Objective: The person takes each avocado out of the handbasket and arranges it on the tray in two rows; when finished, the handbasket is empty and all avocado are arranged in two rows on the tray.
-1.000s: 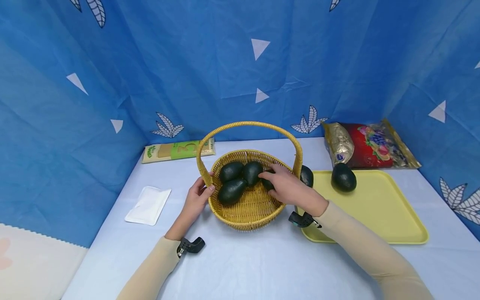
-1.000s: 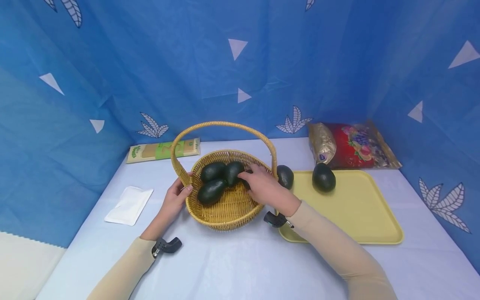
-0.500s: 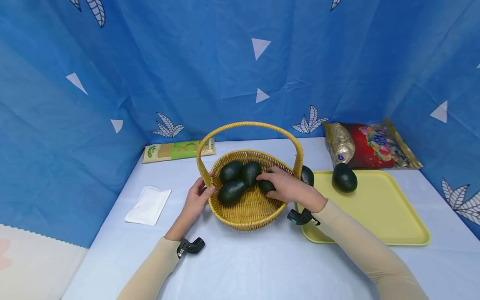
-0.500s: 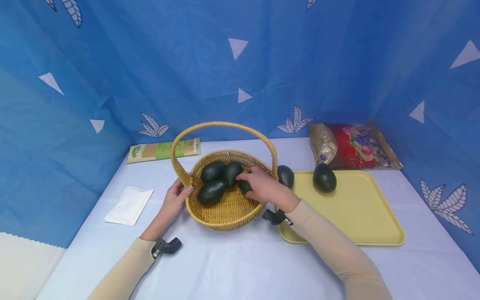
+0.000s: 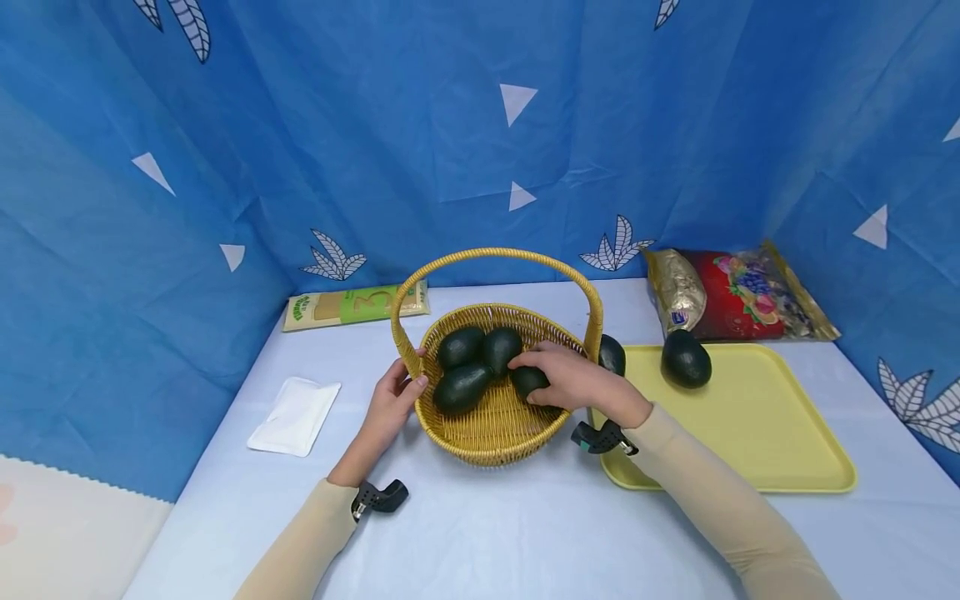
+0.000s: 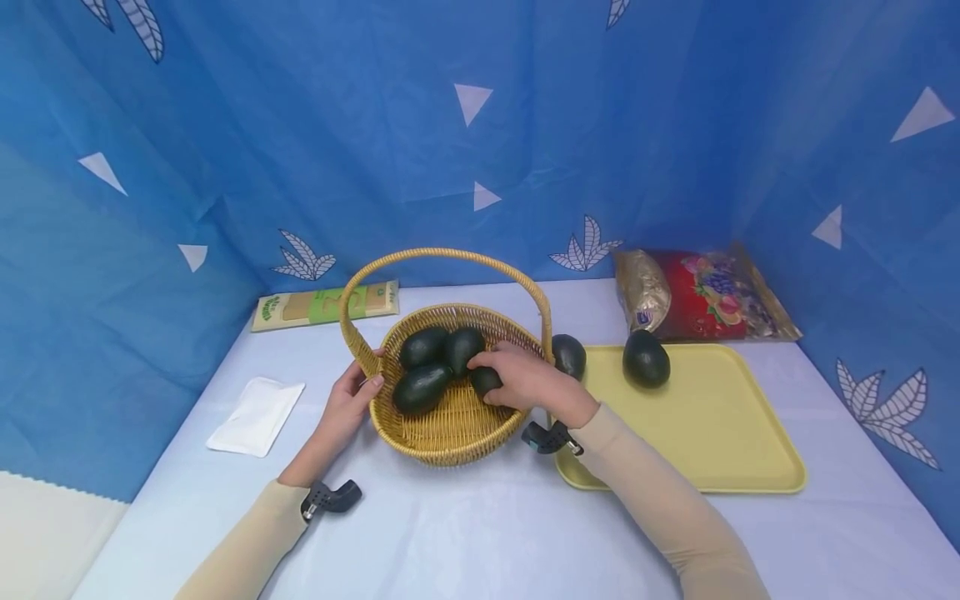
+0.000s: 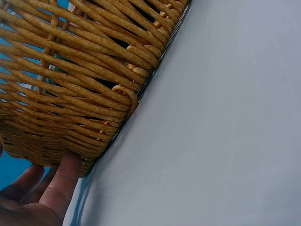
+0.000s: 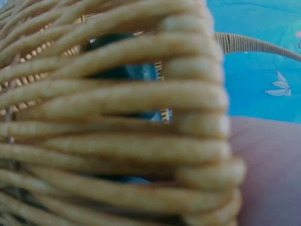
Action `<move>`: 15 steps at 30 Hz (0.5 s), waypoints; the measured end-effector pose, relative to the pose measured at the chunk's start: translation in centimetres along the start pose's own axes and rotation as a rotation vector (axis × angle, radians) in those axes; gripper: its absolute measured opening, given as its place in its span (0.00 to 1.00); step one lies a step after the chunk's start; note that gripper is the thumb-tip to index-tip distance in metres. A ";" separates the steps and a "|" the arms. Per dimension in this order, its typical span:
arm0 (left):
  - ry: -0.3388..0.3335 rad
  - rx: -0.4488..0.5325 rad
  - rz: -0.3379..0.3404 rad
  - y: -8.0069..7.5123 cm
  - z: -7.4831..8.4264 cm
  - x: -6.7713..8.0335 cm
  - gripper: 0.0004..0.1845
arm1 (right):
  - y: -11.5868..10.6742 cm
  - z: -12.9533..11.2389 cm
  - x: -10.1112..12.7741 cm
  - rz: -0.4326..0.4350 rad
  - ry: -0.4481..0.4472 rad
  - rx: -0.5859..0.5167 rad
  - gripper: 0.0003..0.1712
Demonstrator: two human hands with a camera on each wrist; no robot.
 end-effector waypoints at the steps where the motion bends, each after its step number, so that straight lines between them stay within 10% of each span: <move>1: 0.001 0.002 -0.001 0.0 0.0 0.0 0.27 | 0.0 0.0 0.0 0.001 -0.003 -0.005 0.30; 15: -0.005 -0.009 0.003 0.0 -0.2 0.1 0.27 | -0.4 0.2 0.4 0.092 -0.067 -0.110 0.31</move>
Point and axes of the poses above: each hand's wrist, its own x-axis away from the middle knuckle, its own y-axis out of the palm, z = x × y, the point moved 5 cm from there along -x, towards the middle knuckle, and after that the axes turned 4 degrees about -z, right-handed, at the moved point
